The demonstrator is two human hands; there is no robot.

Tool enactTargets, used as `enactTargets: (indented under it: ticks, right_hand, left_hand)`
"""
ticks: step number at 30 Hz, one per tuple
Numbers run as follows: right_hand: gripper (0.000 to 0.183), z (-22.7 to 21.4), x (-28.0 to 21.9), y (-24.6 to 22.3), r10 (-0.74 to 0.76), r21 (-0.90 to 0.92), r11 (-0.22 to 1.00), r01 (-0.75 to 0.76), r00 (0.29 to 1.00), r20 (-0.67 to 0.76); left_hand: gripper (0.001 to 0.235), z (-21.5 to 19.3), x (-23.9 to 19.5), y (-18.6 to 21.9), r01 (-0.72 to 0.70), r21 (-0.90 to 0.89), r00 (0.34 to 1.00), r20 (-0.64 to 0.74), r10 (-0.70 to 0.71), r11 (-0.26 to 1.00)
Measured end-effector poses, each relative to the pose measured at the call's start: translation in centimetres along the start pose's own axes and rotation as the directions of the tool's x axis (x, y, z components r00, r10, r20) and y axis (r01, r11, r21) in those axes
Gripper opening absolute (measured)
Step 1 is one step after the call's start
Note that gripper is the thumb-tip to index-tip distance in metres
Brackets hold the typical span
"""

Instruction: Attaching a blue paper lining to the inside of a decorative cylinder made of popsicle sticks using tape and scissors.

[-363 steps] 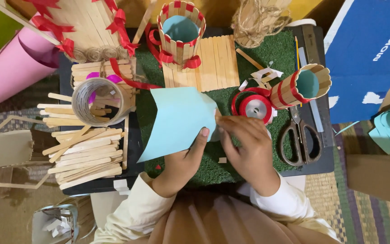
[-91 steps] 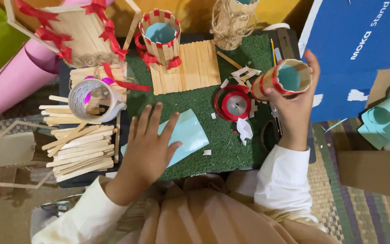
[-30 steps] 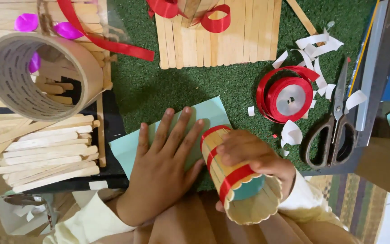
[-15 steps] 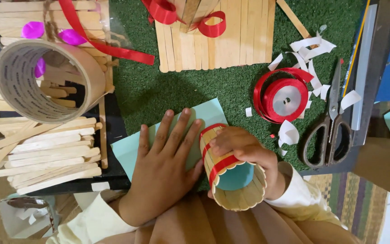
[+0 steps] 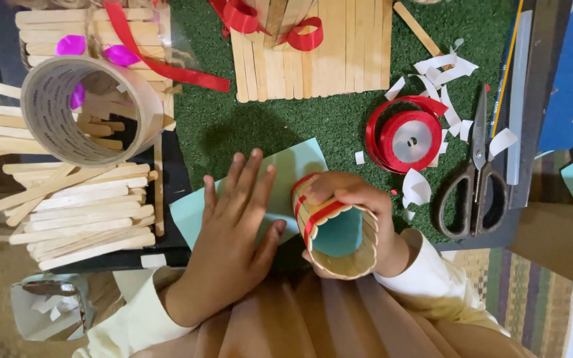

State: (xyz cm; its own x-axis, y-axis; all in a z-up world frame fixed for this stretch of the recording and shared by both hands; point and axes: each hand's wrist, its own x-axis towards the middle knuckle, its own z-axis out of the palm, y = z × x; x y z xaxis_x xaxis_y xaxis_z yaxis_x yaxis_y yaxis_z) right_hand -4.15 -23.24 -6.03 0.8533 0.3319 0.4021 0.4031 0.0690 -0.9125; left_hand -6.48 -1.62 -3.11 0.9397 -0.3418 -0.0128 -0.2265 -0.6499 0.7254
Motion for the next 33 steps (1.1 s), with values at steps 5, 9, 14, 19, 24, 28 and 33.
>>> enactTargets:
  ticks: [5,9,14,19,24,28,33]
  right_hand:
    - [0.115,-0.7,0.5,-1.9,-0.081,-0.093,0.992,0.085,0.996,0.048]
    - [0.098,-2.6,2.2,-6.7,-0.245,-0.373,0.901,0.221,0.969,-0.017]
    - [0.102,-2.9,6.4,-14.0,0.077,-0.716,0.685,0.134,0.964,0.255]
    - [0.091,-0.6,8.9,-12.4,0.187,-0.778,0.547,0.308,0.861,0.472]
    - [0.070,1.1,9.7,-10.1,0.172,-0.792,0.494,0.359,0.852,0.494]
    - [0.064,2.1,9.9,-9.5,0.176,-0.788,0.495,0.368,0.845,0.505]
    - [0.058,2.4,9.8,-9.3,0.195,-0.813,0.474,0.338,0.861,0.471]
  left_hand:
    - [0.067,-1.8,-1.7,2.4,-0.112,-0.157,0.973,-0.219,0.076,0.981]
    - [0.114,-2.6,-1.4,3.7,-0.176,-0.235,0.976,-0.169,0.138,0.956]
    - [0.129,-0.3,1.3,4.2,-0.158,-0.290,0.987,-0.050,0.150,0.944]
    - [0.091,-2.7,4.2,5.6,-0.087,-0.762,0.982,0.044,0.185,0.642]
    - [0.090,-2.4,4.8,5.6,-0.090,-0.762,0.979,0.051,0.199,0.641]
    - [0.089,-2.2,5.0,4.9,-0.080,-0.764,0.978,0.064,0.198,0.640]
    - [0.088,-1.8,4.8,3.7,-0.073,-0.764,0.981,0.061,0.183,0.642]
